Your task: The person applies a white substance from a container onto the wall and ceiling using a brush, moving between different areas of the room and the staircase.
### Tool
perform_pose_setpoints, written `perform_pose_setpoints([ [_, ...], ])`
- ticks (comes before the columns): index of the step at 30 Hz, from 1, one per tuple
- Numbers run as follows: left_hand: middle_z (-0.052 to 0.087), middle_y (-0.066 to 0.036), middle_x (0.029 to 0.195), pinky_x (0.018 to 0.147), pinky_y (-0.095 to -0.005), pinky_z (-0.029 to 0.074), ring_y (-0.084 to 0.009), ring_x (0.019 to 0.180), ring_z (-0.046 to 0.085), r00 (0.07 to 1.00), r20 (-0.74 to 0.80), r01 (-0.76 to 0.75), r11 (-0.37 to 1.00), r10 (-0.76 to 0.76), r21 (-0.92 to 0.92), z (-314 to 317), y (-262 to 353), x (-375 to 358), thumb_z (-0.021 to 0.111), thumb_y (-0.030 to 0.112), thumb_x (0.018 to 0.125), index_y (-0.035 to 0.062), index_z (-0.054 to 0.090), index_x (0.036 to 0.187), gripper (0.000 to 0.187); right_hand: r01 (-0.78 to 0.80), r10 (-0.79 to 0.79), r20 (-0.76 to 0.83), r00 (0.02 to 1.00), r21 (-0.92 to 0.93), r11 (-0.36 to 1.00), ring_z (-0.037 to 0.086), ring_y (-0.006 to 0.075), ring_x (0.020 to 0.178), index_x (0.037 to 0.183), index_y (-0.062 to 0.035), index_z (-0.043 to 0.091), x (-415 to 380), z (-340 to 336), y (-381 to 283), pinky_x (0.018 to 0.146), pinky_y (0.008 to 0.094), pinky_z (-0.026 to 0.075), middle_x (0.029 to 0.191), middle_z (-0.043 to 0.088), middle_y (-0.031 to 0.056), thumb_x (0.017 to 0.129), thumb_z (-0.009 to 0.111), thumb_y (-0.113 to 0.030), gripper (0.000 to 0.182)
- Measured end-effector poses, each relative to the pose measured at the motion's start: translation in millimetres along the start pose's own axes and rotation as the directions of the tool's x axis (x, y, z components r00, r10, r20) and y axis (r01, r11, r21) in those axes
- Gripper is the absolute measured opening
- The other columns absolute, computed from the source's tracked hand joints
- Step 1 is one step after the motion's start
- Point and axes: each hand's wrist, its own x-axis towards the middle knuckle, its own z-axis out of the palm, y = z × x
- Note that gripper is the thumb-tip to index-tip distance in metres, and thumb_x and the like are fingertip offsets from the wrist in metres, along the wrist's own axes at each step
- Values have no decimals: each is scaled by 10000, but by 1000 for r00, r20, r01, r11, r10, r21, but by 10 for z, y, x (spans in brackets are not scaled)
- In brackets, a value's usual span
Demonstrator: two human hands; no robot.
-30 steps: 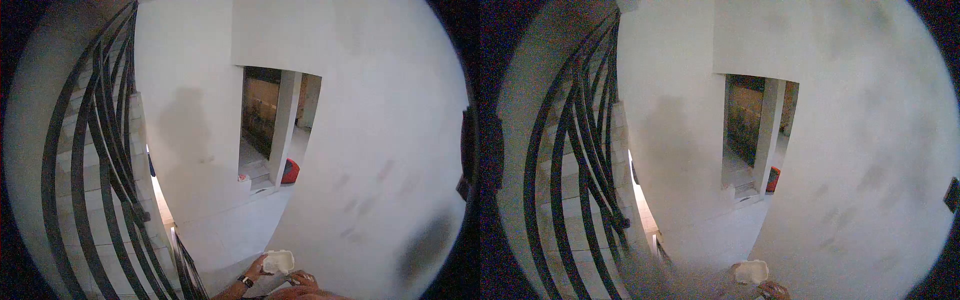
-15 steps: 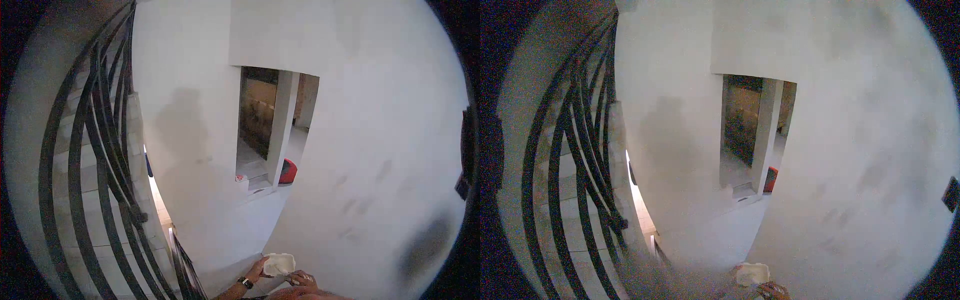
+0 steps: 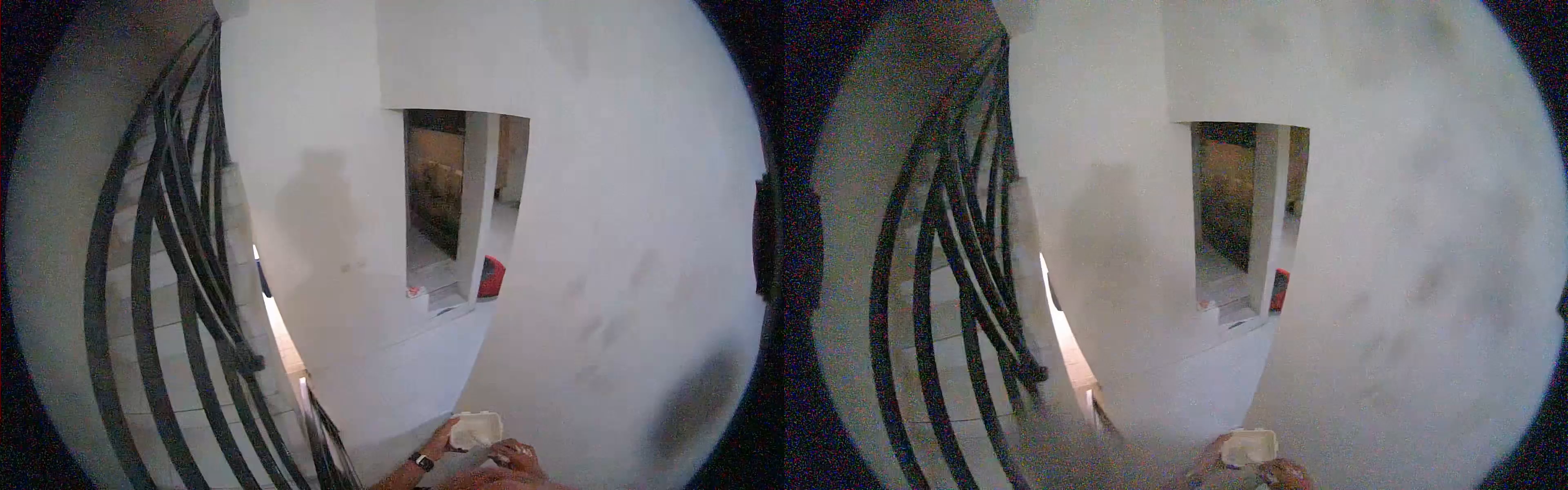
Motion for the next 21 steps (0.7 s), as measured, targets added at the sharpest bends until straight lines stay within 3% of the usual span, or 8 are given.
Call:
perform_pose_setpoints([
  [2,538,-73,1267,719,-421,583,-225,1038,612,996,56,-64,998,63,6,1,33,-56,472,543,902,155,403,1368,611,-2,-7,-37,999,-234,972,602,267,1008,1063,-115,657,60,-115,-110,852,367,476,1107,612,87,813,658,-217,270],
  [5,516,-59,1304,745,-415,576,-225,1087,589,985,149,-86,996,86,-1,-49,86,-120,453,547,912,171,382,1389,612,-139,131,-152,980,-45,989,592,280,1012,1040,-113,661,142,-75,-92,835,396,471,1074,619,112,795,671,-186,255],
  [9,504,-59,1321,783,-417,565,-219,1140,555,979,188,-65,996,75,-59,-142,133,-285,455,554,911,188,395,1381,598,-33,39,-184,982,39,999,605,299,949,1024,-107,665,169,90,96,789,418,477,1025,627,130,786,683,-189,253],
  [12,482,-53,1332,789,-430,562,-237,1161,538,997,29,-63,996,65,-60,-520,-144,42,460,528,921,179,378,1377,580,8,-59,-377,924,-133,991,607,342,851,1001,-112,663,186,188,186,692,458,467,927,622,123,787,685,-198,231],
  [15,463,-51,1344,802,-452,556,-251,1178,523,992,-53,-114,993,114,-8,-608,-14,-63,463,500,931,173,358,1379,565,-107,152,-310,939,157,982,601,342,886,980,-121,664,316,292,437,704,472,458,929,624,124,787,676,-174,200],
  [17,454,-52,1351,812,-468,552,-256,1184,517,983,-73,-165,985,168,50,-508,190,-293,463,484,936,171,346,1384,559,-44,92,-344,934,144,989,602,338,883,969,-115,664,407,131,293,708,473,462,928,627,122,797,663,-192,188],
  [18,444,-60,1361,820,-488,545,-263,1192,510,954,149,-261,965,261,-19,-454,299,-427,460,486,936,171,338,1388,564,-12,61,-357,932,139,990,603,337,881,963,-112,664,474,126,380,710,474,465,927,629,121,802,657,-201,185],
  [21,433,-69,1371,829,-509,539,-272,1202,502,873,329,-345,933,359,-104,-304,354,-502,460,485,936,170,329,1393,570,7,-15,-391,920,-20,1000,603,329,864,954,-101,664,715,361,821,728,476,467,884,632,113,808,634,-233,199],
])
